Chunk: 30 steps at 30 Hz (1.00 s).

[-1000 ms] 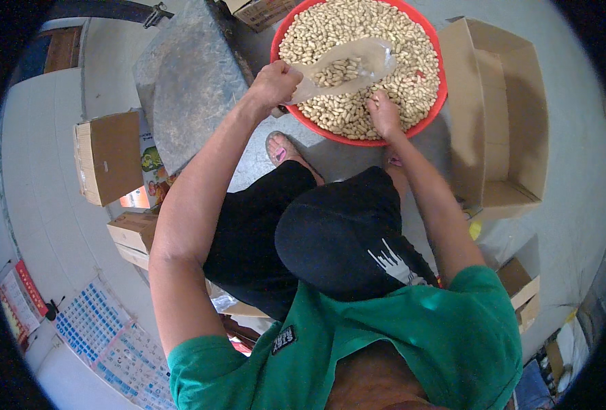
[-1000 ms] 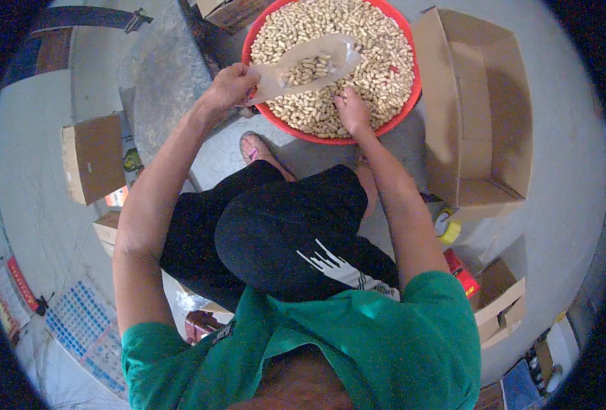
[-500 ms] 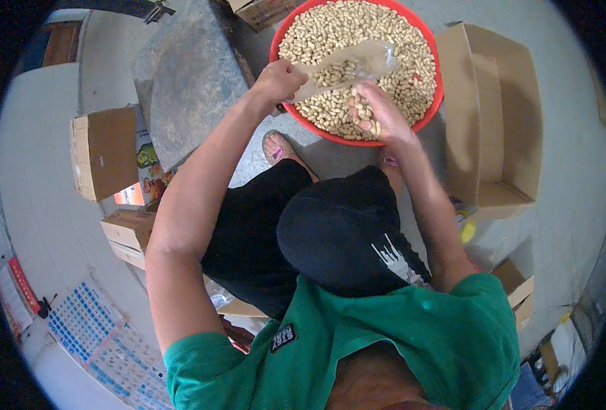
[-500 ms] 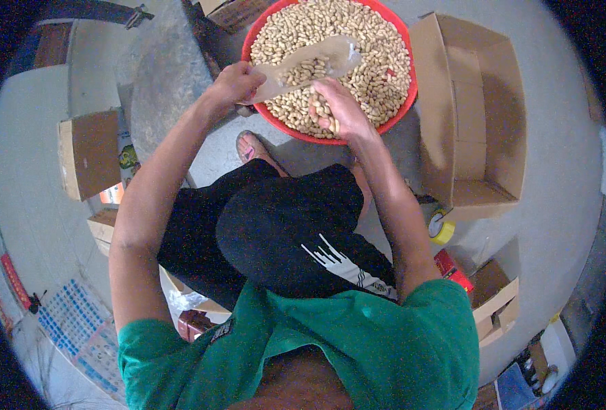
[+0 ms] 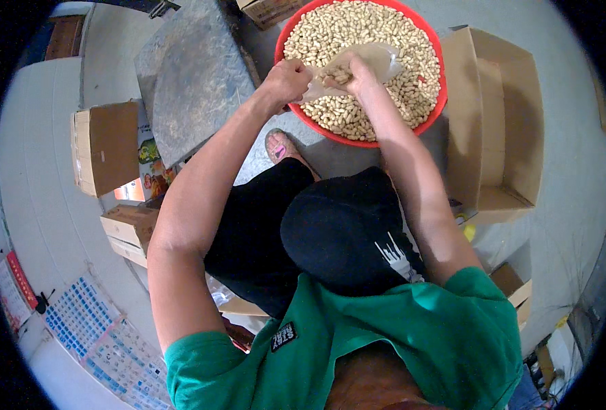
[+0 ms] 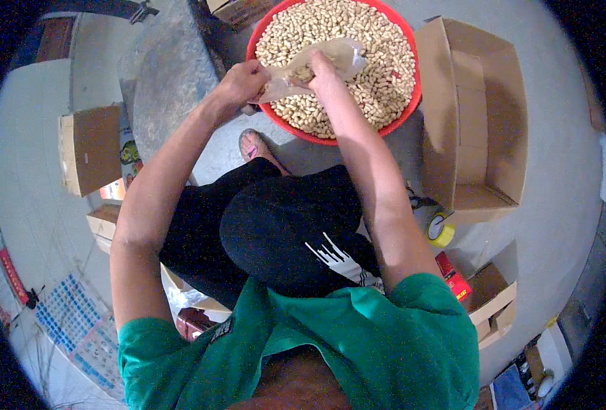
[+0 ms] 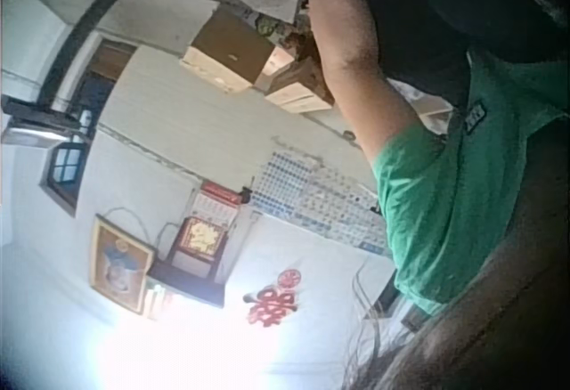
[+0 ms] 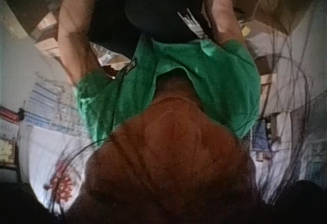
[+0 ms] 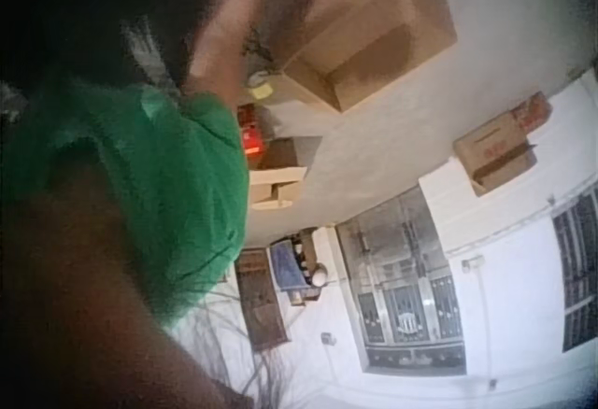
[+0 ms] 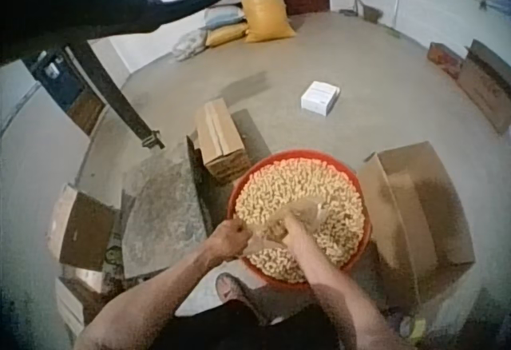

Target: The person scoops peanuts from a red bowl into a clear plastic bag, weighs the bag on a scale, and places the filled bag into a cardboard box. The person repeats the scooping and weighing steps to adjust the quantity before finalizing the package.

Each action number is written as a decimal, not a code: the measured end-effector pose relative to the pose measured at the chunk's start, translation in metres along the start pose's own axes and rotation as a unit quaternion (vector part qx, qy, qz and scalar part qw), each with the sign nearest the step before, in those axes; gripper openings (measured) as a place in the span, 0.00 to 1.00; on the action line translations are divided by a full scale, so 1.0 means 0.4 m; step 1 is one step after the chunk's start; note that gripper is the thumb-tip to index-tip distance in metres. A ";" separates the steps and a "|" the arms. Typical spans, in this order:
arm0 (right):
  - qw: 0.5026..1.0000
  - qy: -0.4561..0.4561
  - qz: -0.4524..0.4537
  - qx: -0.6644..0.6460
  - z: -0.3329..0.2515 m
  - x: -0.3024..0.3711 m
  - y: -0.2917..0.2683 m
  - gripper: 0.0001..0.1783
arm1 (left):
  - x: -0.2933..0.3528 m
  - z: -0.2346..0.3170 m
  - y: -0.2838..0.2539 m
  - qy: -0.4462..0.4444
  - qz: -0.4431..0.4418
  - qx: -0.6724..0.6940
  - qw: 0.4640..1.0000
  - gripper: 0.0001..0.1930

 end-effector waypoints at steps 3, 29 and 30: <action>0.992 -0.024 0.053 0.112 -0.032 0.070 -0.006 0.28 | 0.003 -0.012 -0.017 0.003 0.007 0.008 1.000 0.09; 0.359 -0.415 -0.062 0.834 0.213 0.132 -0.081 0.22 | 0.000 -0.017 -0.015 -0.025 0.008 0.019 0.999 0.13; 0.356 -0.416 -0.062 0.835 0.208 0.133 -0.089 0.20 | 0.003 -0.011 -0.016 -0.026 0.007 0.018 0.999 0.12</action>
Point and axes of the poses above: each hand's wrist, its own x-axis away from the middle knuckle, its own y-axis out of the palm, z = x × y, the point moved 8 cm from there along -x, towards the middle knuckle, and after that the axes turned 4 degrees about -z, right-handed, at the moved point
